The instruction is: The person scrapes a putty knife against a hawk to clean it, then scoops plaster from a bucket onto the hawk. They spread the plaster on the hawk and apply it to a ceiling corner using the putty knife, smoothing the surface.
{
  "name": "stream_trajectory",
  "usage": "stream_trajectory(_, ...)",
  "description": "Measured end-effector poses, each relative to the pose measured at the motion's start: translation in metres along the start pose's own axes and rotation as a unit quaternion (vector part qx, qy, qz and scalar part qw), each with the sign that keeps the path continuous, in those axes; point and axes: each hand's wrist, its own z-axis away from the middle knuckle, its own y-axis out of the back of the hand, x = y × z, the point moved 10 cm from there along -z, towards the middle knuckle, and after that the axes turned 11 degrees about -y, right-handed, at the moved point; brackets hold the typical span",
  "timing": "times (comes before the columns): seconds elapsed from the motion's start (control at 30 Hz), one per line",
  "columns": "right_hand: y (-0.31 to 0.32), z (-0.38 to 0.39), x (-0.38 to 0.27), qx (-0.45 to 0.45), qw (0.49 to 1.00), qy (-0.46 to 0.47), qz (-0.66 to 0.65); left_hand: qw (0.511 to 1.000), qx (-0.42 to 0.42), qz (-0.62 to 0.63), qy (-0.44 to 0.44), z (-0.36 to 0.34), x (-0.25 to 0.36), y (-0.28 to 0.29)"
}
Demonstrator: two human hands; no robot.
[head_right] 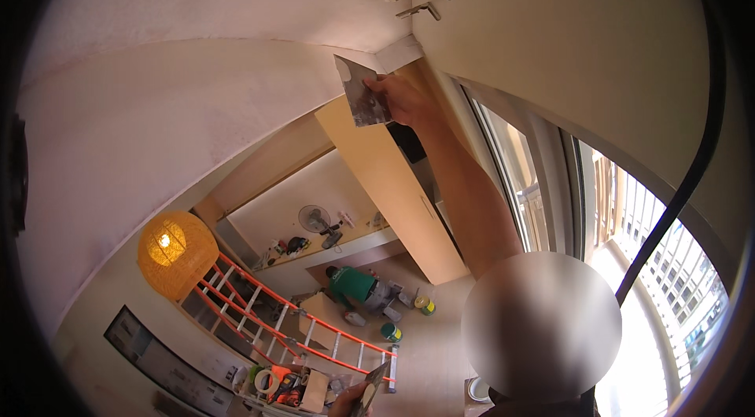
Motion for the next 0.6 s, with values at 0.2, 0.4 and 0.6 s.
stream_trajectory(0.2,0.029,-0.017,-0.018,0.131,0.981,0.042,0.136,0.999,0.020,-0.033,0.013,-0.016,-0.008,0.006)
stream_trajectory(0.4,0.021,0.018,-0.075,0.390,0.790,0.218,0.419,0.997,0.064,-0.042,0.012,-0.019,-0.017,0.018)
stream_trajectory(0.6,-0.042,0.039,-0.081,0.351,0.768,0.233,0.483,0.996,0.053,-0.070,0.029,-0.020,-0.011,-0.004)
